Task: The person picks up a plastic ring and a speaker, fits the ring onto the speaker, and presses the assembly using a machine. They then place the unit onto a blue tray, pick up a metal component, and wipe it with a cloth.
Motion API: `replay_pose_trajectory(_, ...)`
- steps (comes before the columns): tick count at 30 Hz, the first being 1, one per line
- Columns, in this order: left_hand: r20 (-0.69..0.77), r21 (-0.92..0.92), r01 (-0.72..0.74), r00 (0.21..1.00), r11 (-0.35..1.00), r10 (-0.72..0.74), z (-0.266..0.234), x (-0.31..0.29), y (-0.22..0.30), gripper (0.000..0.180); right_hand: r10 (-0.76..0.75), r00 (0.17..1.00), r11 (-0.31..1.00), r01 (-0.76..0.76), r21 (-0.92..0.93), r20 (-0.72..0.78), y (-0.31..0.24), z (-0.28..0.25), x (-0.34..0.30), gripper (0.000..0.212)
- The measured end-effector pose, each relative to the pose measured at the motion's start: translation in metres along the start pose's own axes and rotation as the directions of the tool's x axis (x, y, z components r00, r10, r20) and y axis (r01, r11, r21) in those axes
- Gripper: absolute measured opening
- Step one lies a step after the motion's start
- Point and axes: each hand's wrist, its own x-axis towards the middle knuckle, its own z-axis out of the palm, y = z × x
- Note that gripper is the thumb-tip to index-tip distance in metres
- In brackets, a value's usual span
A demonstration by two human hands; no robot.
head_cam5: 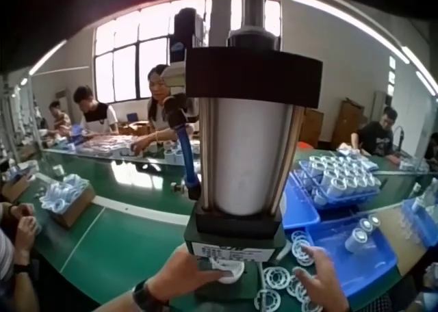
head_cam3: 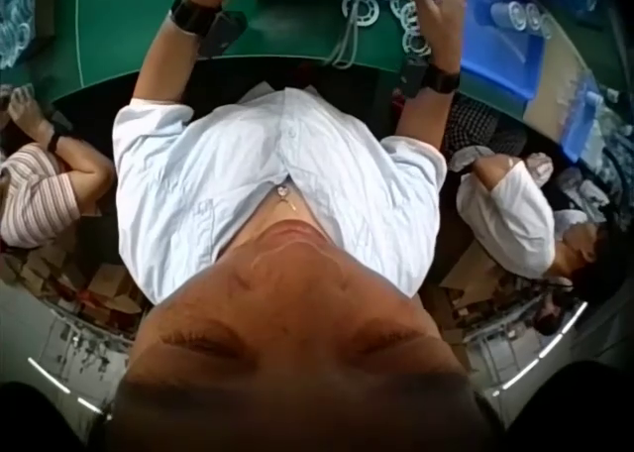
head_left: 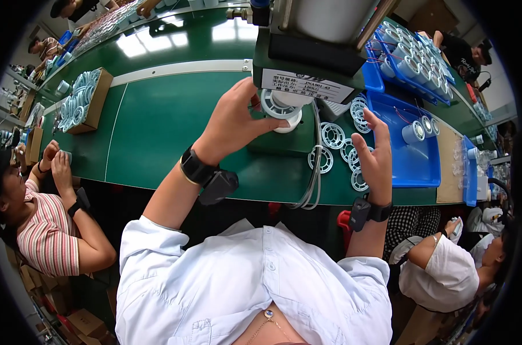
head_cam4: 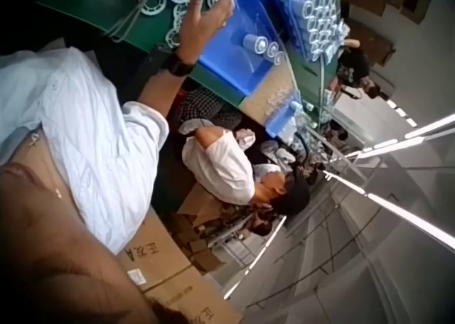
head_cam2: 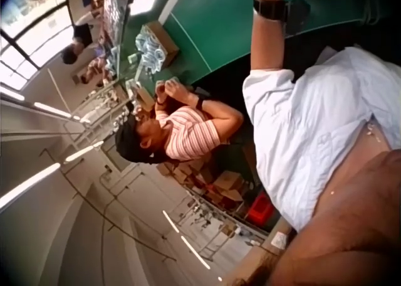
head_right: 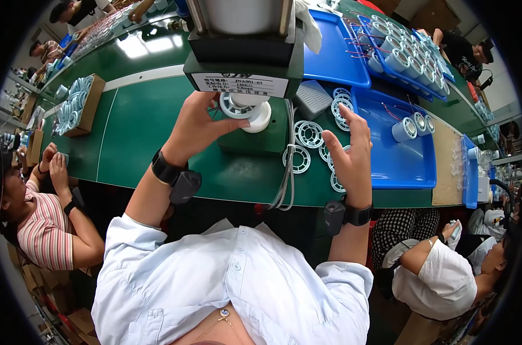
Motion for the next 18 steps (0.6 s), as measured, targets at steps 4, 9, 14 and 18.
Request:
replay_pose_trajectory(4,0.085,-0.009,0.09,0.992,0.996,-0.089,0.004,0.012,-0.006,0.056,0.0,0.998,0.999,0.002,-0.032,0.061,0.013,0.003,0.016,0.058)
replay_pose_trajectory(9,0.173,-0.095,0.195,0.969,0.976,-0.177,0.007,0.01,-0.011,0.055,-0.106,0.98,0.979,0.133,-0.154,0.17,0.013,0.011,0.033,0.051)
replay_pose_trajectory(14,0.165,-0.022,0.061,0.985,0.998,-0.057,0.009,0.006,-0.027,0.054,-0.161,0.963,0.94,0.217,-0.265,0.215,0.018,0.028,0.04,0.04)
replay_pose_trajectory(18,0.003,-0.111,-0.135,0.991,0.985,0.136,-0.014,-0.001,-0.06,0.045,-0.062,0.96,0.91,0.166,-0.381,0.272,0.015,0.036,0.037,0.035)
